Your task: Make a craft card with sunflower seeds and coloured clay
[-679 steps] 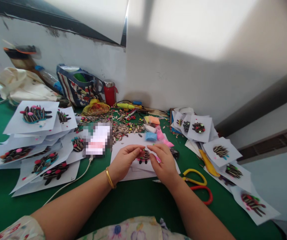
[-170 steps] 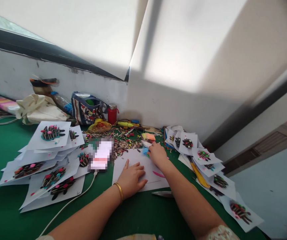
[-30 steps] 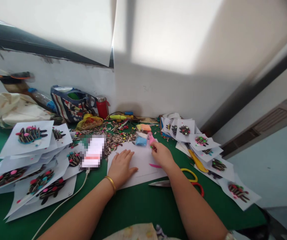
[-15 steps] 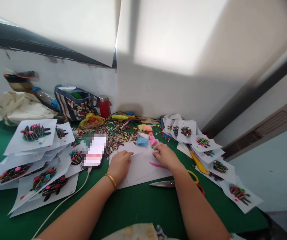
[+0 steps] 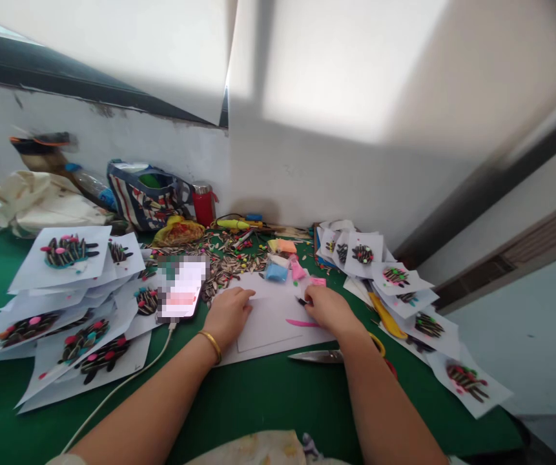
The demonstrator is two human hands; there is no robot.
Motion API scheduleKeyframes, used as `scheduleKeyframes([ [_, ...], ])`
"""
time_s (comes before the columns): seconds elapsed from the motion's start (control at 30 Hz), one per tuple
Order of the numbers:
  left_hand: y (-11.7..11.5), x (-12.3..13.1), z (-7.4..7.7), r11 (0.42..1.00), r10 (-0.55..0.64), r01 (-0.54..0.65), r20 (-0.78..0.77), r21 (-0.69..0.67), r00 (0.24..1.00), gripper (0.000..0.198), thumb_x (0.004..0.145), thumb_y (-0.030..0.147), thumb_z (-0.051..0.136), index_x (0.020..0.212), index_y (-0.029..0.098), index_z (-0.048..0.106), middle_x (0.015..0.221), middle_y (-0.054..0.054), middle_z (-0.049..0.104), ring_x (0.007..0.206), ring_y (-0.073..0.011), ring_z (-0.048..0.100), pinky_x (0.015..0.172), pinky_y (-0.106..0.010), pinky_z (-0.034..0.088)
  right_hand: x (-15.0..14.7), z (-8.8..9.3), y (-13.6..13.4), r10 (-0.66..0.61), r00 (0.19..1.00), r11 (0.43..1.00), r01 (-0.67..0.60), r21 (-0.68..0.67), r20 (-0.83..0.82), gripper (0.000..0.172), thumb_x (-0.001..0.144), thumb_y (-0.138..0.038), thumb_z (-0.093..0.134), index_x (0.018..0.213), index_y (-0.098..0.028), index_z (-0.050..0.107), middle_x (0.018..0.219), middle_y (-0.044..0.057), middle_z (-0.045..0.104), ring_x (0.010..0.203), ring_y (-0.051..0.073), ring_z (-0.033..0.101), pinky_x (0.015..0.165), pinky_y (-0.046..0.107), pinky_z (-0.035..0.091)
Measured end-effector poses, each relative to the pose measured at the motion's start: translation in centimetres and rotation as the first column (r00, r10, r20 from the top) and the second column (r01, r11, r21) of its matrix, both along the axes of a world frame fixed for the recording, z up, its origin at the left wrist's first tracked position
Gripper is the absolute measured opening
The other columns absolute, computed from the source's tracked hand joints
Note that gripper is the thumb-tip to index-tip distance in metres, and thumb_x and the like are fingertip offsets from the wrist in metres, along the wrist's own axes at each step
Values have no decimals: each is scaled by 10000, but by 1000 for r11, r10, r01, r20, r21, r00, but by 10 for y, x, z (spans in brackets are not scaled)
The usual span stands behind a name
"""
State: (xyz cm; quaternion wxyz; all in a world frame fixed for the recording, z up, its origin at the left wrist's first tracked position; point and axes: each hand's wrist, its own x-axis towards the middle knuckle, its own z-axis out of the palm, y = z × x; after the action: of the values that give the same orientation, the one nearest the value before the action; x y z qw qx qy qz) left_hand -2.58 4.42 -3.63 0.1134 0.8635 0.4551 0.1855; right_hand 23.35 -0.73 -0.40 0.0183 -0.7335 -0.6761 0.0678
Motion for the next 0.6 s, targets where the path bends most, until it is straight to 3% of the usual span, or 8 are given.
scheduleKeyframes([
  [0.1, 0, -2, 4, 1000, -19, 19, -6, 8, 1000, 333, 815, 267, 639, 1144, 216, 658, 1104, -76, 645, 1023, -242, 578, 924, -363, 422, -3, -1, 2, 2, 1000, 1000, -1, -30, 20, 123, 766, -182, 597, 880, -195, 641, 932, 72, 687, 817, 203, 612, 615, 268, 313],
  [0.23, 0, -8, 10, 991, -137, 136, -43, -17, 990, 417, 731, 391, 734, 1122, 261, 672, 1159, -52, 635, 1083, -267, 549, 968, -397, 394, -7, 3, 0, 6, 999, 1000, -6, -12, 42, 193, 763, -164, 570, 949, -178, 624, 994, 95, 676, 903, 222, 607, 674, 275, 339],
  [0.37, 2, -10, 9, 983, -178, 175, -79, -45, 981, 473, 698, 450, 756, 1128, 273, 667, 1183, -49, 625, 1105, -282, 534, 968, -416, 391, -13, 8, -10, 109, 993, 994, -108, 12, -52, 194, 789, -200, 547, 977, -185, 594, 1034, 83, 653, 896, 195, 593, 690, 260, 345],
  [0.5, 3, -10, 7, 982, -186, 182, -80, -55, 979, 475, 703, 455, 754, 1133, 276, 665, 1180, -52, 618, 1101, -275, 535, 968, -407, 393, -18, 5, -15, 209, 971, 967, -223, -124, -116, 179, 774, -282, 603, 938, -210, 609, 999, 56, 661, 791, 174, 592, 617, 251, 319],
  [0.6, 3, -10, 8, 980, -194, 189, -81, -63, 978, 467, 706, 461, 750, 1127, 276, 671, 1177, -54, 615, 1103, -274, 536, 971, -404, 390, -15, 0, -11, 146, 989, 969, -150, -196, -34, 124, 778, -258, 593, 888, -211, 627, 939, 59, 680, 755, 182, 597, 582, 257, 297],
])
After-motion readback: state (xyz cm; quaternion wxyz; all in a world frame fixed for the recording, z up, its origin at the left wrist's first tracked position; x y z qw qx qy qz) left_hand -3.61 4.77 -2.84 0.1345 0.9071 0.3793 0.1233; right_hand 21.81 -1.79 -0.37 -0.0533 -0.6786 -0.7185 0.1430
